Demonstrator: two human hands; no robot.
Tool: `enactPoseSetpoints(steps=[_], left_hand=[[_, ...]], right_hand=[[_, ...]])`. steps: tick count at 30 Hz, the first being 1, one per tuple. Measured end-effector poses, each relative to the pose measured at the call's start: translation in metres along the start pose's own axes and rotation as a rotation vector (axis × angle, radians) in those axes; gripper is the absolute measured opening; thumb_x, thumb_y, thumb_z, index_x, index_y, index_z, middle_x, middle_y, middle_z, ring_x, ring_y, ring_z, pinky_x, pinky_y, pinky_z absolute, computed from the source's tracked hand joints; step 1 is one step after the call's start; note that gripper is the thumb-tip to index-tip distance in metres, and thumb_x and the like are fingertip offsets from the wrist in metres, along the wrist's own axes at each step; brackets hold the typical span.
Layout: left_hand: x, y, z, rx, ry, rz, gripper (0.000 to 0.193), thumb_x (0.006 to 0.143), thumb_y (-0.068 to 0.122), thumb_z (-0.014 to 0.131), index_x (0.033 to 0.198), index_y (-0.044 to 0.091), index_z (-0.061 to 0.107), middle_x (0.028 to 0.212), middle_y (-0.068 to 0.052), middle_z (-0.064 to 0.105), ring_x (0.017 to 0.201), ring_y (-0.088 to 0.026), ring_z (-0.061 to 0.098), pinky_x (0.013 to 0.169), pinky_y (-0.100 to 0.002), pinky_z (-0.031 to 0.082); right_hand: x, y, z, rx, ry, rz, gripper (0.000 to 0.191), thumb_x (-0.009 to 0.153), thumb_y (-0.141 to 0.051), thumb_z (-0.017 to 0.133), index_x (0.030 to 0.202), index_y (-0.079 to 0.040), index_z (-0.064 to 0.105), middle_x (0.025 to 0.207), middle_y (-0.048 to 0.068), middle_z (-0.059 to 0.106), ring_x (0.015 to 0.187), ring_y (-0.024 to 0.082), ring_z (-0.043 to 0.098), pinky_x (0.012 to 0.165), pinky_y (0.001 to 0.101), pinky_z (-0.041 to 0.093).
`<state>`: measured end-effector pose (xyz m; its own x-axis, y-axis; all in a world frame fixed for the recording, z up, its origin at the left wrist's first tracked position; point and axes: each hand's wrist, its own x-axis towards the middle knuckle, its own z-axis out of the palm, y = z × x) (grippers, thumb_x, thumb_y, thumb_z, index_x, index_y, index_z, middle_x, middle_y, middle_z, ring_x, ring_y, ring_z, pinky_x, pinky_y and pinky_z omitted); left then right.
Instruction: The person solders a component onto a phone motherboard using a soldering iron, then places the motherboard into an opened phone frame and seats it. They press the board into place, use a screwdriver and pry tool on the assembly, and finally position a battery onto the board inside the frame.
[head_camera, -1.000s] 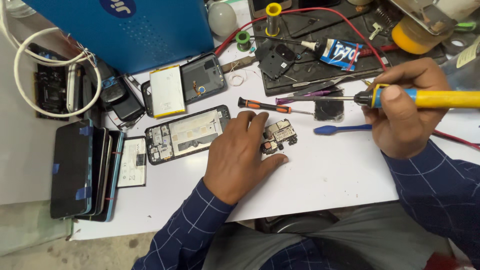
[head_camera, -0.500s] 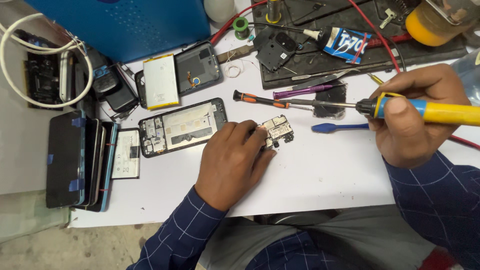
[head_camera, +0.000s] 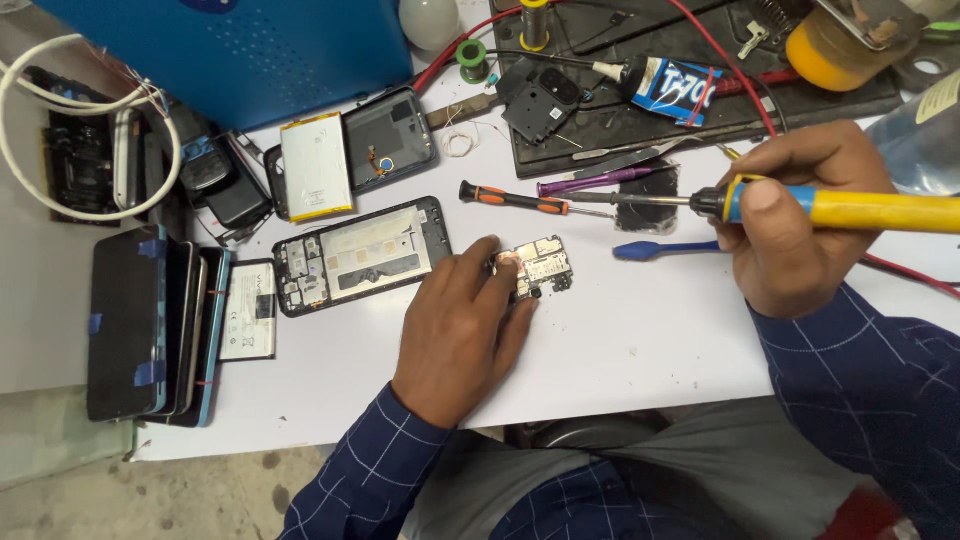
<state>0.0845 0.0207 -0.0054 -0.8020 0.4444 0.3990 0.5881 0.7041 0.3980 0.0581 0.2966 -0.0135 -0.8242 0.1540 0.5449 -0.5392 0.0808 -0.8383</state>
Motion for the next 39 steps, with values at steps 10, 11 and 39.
enactPoseSetpoints(steps=[10, 11, 39], left_hand=[[-0.005, -0.004, -0.001, -0.062, 0.021, -0.028, 0.042, 0.085, 0.012, 0.075, 0.121, -0.008, 0.064, 0.128, -0.023, 0.062, 0.109, -0.037, 0.059, 0.093, -0.044, 0.051], [-0.006, -0.003, -0.001, -0.059, 0.023, -0.032, 0.041, 0.085, 0.011, 0.075, 0.120, -0.008, 0.064, 0.128, -0.024, 0.062, 0.109, -0.037, 0.059, 0.093, -0.044, 0.051], [0.005, 0.002, -0.007, -0.004, 0.054, -0.167, 0.041, 0.089, 0.026, 0.077, 0.117, -0.003, 0.068, 0.115, -0.018, 0.067, 0.100, -0.034, 0.064, 0.082, -0.042, 0.054]], right_hand=[[-0.001, 0.005, 0.000, -0.024, 0.004, -0.005, 0.028, 0.101, -0.022, 0.058, 0.112, 0.003, 0.051, 0.075, 0.011, 0.059, 0.050, 0.008, 0.048, 0.047, 0.0206, 0.041], [-0.001, 0.006, 0.001, -0.021, 0.005, -0.011, 0.028, 0.101, -0.022, 0.058, 0.112, 0.003, 0.052, 0.075, 0.011, 0.059, 0.050, 0.008, 0.048, 0.047, 0.0206, 0.041], [0.003, 0.002, 0.002, -0.003, -0.003, -0.027, 0.027, 0.100, -0.021, 0.058, 0.110, 0.003, 0.051, 0.073, 0.010, 0.058, 0.050, 0.008, 0.048, 0.047, 0.0202, 0.041]])
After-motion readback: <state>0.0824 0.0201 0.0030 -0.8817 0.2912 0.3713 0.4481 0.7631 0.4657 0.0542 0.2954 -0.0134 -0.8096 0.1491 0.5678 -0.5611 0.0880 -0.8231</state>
